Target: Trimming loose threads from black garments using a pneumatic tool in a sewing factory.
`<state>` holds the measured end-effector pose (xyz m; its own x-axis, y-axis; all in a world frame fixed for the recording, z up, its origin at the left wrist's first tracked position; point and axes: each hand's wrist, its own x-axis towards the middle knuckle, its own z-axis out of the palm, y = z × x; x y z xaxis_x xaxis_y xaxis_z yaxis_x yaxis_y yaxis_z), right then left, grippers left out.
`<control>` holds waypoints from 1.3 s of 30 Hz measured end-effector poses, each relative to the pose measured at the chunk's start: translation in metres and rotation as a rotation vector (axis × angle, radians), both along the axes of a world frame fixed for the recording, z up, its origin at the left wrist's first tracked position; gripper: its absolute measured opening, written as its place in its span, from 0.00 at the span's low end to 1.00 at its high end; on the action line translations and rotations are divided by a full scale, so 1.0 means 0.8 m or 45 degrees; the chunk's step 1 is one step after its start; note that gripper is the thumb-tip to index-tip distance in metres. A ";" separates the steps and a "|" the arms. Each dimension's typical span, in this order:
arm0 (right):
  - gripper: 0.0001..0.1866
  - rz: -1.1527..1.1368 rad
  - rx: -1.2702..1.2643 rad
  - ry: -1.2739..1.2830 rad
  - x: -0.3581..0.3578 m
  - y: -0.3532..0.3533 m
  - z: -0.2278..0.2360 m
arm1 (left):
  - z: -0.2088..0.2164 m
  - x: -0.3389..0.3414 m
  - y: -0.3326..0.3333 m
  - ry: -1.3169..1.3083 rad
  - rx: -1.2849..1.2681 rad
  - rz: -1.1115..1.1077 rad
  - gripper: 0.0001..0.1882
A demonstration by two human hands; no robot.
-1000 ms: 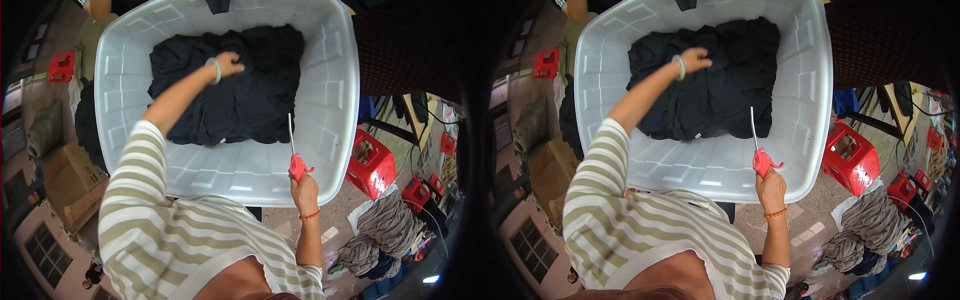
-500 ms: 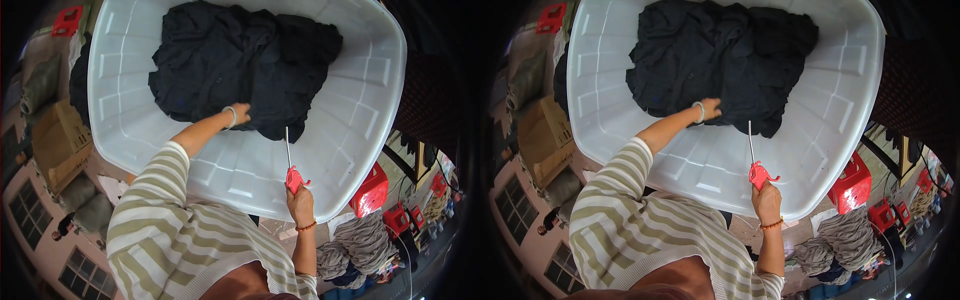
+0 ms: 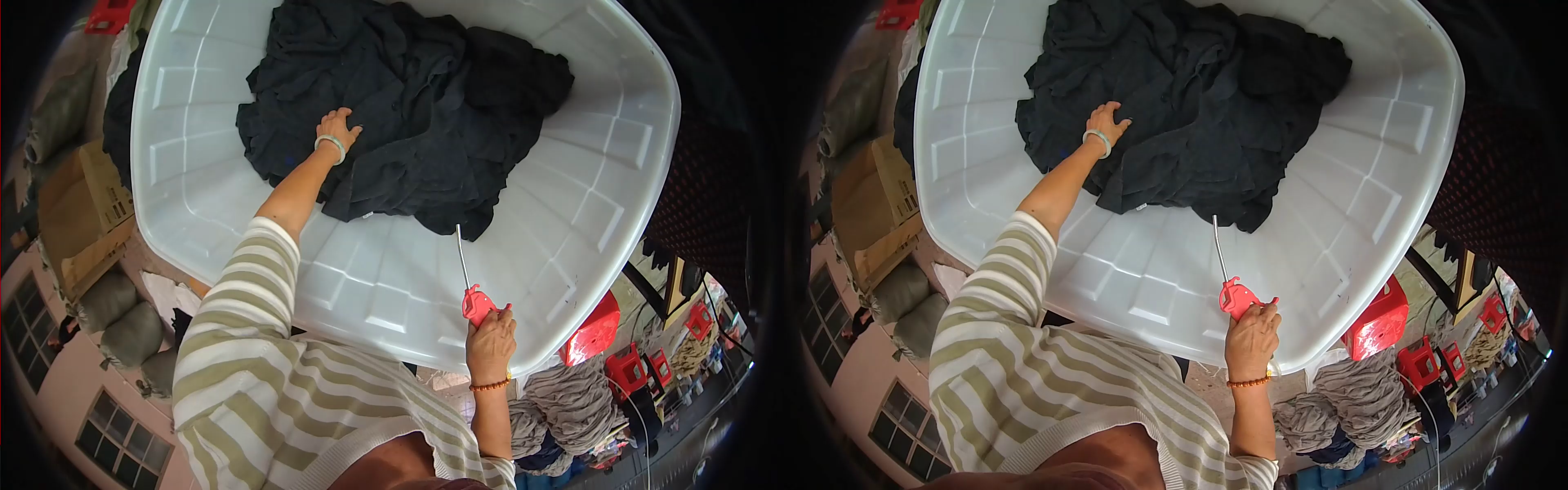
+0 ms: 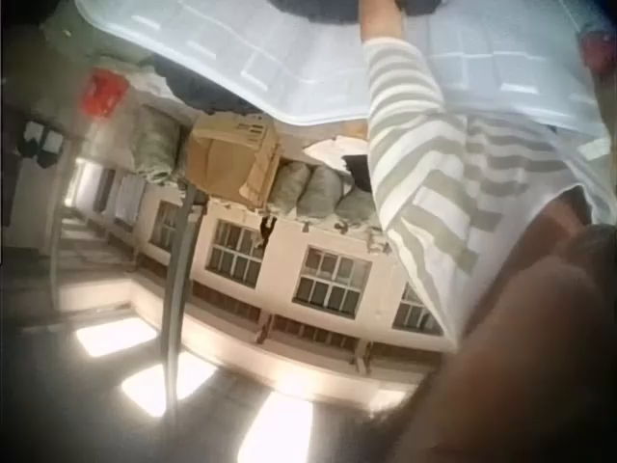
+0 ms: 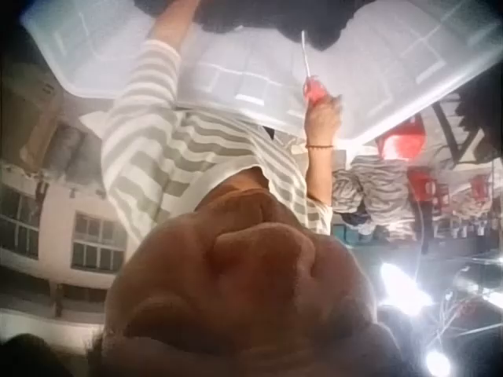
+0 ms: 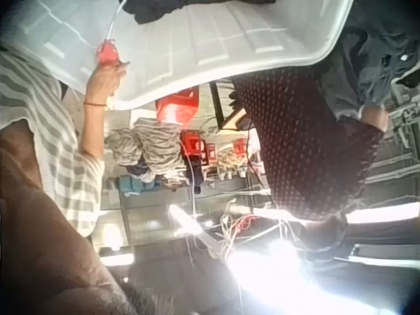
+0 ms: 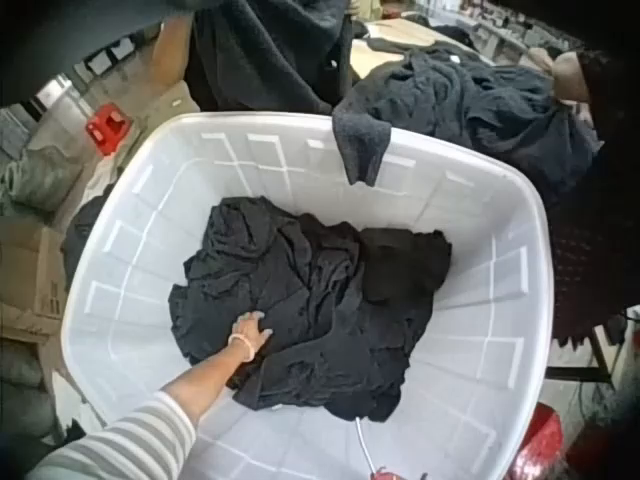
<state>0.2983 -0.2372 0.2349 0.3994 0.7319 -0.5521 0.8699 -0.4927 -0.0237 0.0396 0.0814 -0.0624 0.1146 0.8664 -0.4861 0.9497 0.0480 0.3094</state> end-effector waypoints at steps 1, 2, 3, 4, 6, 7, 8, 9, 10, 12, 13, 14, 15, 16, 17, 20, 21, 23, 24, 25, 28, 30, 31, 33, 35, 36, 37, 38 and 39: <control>0.14 -0.002 0.012 -0.012 0.001 0.003 -0.001 | 0.001 0.004 0.009 -0.043 -0.007 -0.117 0.32; 0.13 -0.050 0.060 0.007 0.003 0.006 -0.001 | 0.003 0.008 0.003 -0.071 0.064 -0.166 0.28; 0.13 -0.097 0.109 0.027 0.004 0.009 -0.002 | 0.006 0.013 -0.005 0.040 0.125 -0.179 0.27; 0.13 -0.111 0.114 -0.002 0.006 0.013 -0.001 | 0.014 0.030 -0.015 0.136 0.177 -0.203 0.26; 0.12 -0.117 0.261 0.115 0.008 0.029 0.004 | 0.021 0.038 -0.014 0.167 0.250 -0.210 0.25; 0.12 -0.109 0.268 0.112 0.007 0.039 0.009 | 0.016 0.033 -0.014 0.104 0.261 -0.252 0.24; 0.12 -0.106 0.329 0.205 0.005 0.049 0.014 | 0.009 0.029 -0.014 0.041 0.270 -0.294 0.23; 0.13 -0.104 0.387 0.300 0.002 0.059 0.014 | -0.001 0.028 -0.012 0.038 0.272 -0.286 0.23; 0.13 -0.025 0.470 0.290 0.001 0.063 0.011 | -0.015 0.031 -0.011 -0.207 0.164 -0.123 0.22; 0.13 -0.028 0.450 0.287 -0.010 0.081 0.009 | -0.034 0.021 -0.001 -0.586 -0.164 0.173 0.23; 0.13 -0.033 0.438 0.287 -0.013 0.091 0.005 | -0.046 0.007 0.000 -0.581 -0.167 0.186 0.23; 0.13 -0.068 0.474 0.346 -0.012 0.096 -0.003 | -0.057 -0.001 0.000 -0.771 -0.320 0.388 0.25; 0.13 -0.070 0.476 0.357 -0.012 0.101 -0.012 | -0.066 -0.011 -0.002 -0.955 -0.471 0.595 0.27; 0.14 -0.108 0.383 0.434 -0.014 0.108 -0.024 | -0.074 -0.022 -0.008 -0.982 -0.480 0.673 0.32; 0.14 -0.158 0.284 0.498 -0.015 0.115 -0.035 | -0.071 -0.020 -0.015 -0.982 -0.490 0.680 0.32; 0.15 0.101 0.463 0.415 -0.021 0.137 -0.077 | -0.043 -0.004 -0.029 -0.564 -0.296 0.483 0.36; 0.15 0.339 0.597 0.327 -0.017 0.142 -0.093 | -0.022 0.012 -0.025 -0.569 -0.384 0.421 0.38; 0.15 0.290 0.481 0.412 -0.020 0.172 -0.121 | -0.020 0.006 -0.019 -0.551 -0.438 0.390 0.40; 0.15 0.236 0.364 0.487 -0.024 0.189 -0.130 | -0.034 -0.001 -0.015 -0.564 -0.432 0.440 0.40; 0.15 0.251 0.365 0.499 -0.029 0.208 -0.133 | -0.048 -0.009 -0.015 -0.577 -0.429 0.490 0.40; 0.18 0.296 0.267 0.394 -0.033 0.251 -0.136 | -0.062 -0.007 -0.011 -0.498 -0.311 0.476 0.40; 0.19 0.369 0.232 0.330 -0.020 0.243 -0.143 | -0.034 0.028 -0.014 -0.569 -0.370 0.429 0.40; 0.21 0.430 0.223 0.302 -0.019 0.234 -0.146 | -0.011 0.045 -0.009 -0.614 -0.392 0.399 0.39; 0.17 0.636 0.269 0.320 -0.047 0.223 -0.149 | -0.062 0.006 -0.027 -0.571 -0.116 0.578 0.39; 0.19 0.746 0.373 0.618 -0.096 0.224 -0.156 | -0.137 -0.120 -0.036 -0.668 -0.121 0.509 0.45; 0.19 0.630 0.285 0.594 -0.079 0.204 -0.172 | -0.118 -0.063 -0.050 -0.729 -0.328 0.436 0.46; 0.18 0.540 0.185 0.647 -0.079 0.204 -0.162 | -0.102 -0.059 -0.057 -0.492 -0.320 0.323 0.46; 0.19 0.449 0.098 0.591 -0.080 0.207 -0.151 | -0.086 -0.054 -0.076 -0.481 -0.242 0.339 0.44; 0.20 0.408 0.114 0.550 -0.075 0.202 -0.153 | -0.066 -0.059 -0.071 -0.615 -0.555 0.267 0.43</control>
<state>0.2384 -0.0753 0.1125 -0.1007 0.8312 -0.5468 0.8780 -0.1843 -0.4418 -0.0073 0.0246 -0.1152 0.2569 0.6307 -0.7322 0.6672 0.4324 0.6066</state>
